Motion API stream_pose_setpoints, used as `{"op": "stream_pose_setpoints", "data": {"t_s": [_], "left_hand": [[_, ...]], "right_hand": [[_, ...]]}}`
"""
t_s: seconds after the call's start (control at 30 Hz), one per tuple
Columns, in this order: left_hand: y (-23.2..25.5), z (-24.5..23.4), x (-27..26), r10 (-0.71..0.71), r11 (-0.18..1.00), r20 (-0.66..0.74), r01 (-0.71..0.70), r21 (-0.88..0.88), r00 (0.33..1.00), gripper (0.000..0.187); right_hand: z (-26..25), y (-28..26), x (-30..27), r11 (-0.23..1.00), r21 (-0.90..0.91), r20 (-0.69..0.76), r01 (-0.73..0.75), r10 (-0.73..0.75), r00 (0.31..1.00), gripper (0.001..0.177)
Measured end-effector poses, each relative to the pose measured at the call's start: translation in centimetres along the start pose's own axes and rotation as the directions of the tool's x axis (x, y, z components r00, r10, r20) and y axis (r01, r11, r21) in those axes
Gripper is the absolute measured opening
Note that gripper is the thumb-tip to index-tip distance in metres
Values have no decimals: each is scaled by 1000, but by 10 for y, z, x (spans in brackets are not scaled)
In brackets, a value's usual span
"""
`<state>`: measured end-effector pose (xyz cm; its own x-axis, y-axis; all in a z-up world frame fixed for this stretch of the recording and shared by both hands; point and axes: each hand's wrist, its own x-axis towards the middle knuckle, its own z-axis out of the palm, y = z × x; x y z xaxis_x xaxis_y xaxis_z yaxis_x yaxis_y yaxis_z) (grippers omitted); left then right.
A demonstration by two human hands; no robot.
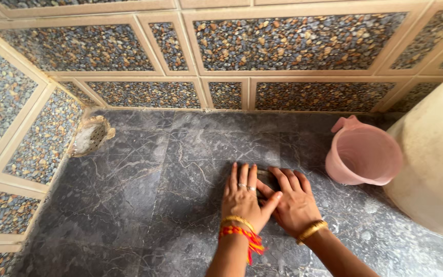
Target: The person scrubs a dark marble floor with a rectangular sponge, moving it back and forth across the surface. They pour water from a pink cup onto the floor and sponge, then continue scrubbing near a drain and a white bucket.
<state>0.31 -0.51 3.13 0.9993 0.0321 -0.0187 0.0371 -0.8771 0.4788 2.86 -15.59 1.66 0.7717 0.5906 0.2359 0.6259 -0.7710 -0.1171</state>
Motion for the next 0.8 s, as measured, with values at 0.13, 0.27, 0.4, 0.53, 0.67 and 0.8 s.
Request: {"op": "stream_pose_setpoints", "data": {"t_s": [0.13, 0.27, 0.4, 0.53, 0.67, 0.8], "left_hand": [[-5, 0, -7, -5, 1000, 54, 6, -26, 999, 98], [-7, 5, -51, 29, 1000, -13, -29, -11, 999, 95], [-7, 2, -80, 3, 1000, 18, -2, -4, 1000, 95], [-6, -18, -84, 77, 994, -24, -75, 76, 997, 94], [-9, -60, -84, 58, 989, 41, -63, 136, 997, 94], [-16, -115, -90, 29, 939, 135, -73, 337, 990, 91]], "right_hand": [[-1, -7, -6, 1000, 10, -55, -2, 3, 998, 58], [-2, -32, -38, 1000, 20, -77, -10, 11, 997, 63], [-6, -51, -59, 999, 46, -106, -8, 13, 994, 63], [-19, -64, -57, 995, 94, -100, -24, 33, 994, 66], [-33, -80, -43, 983, 174, -223, -53, 92, 970, 58], [-45, -94, -12, 952, 297, -131, -76, 120, 984, 54]]}}
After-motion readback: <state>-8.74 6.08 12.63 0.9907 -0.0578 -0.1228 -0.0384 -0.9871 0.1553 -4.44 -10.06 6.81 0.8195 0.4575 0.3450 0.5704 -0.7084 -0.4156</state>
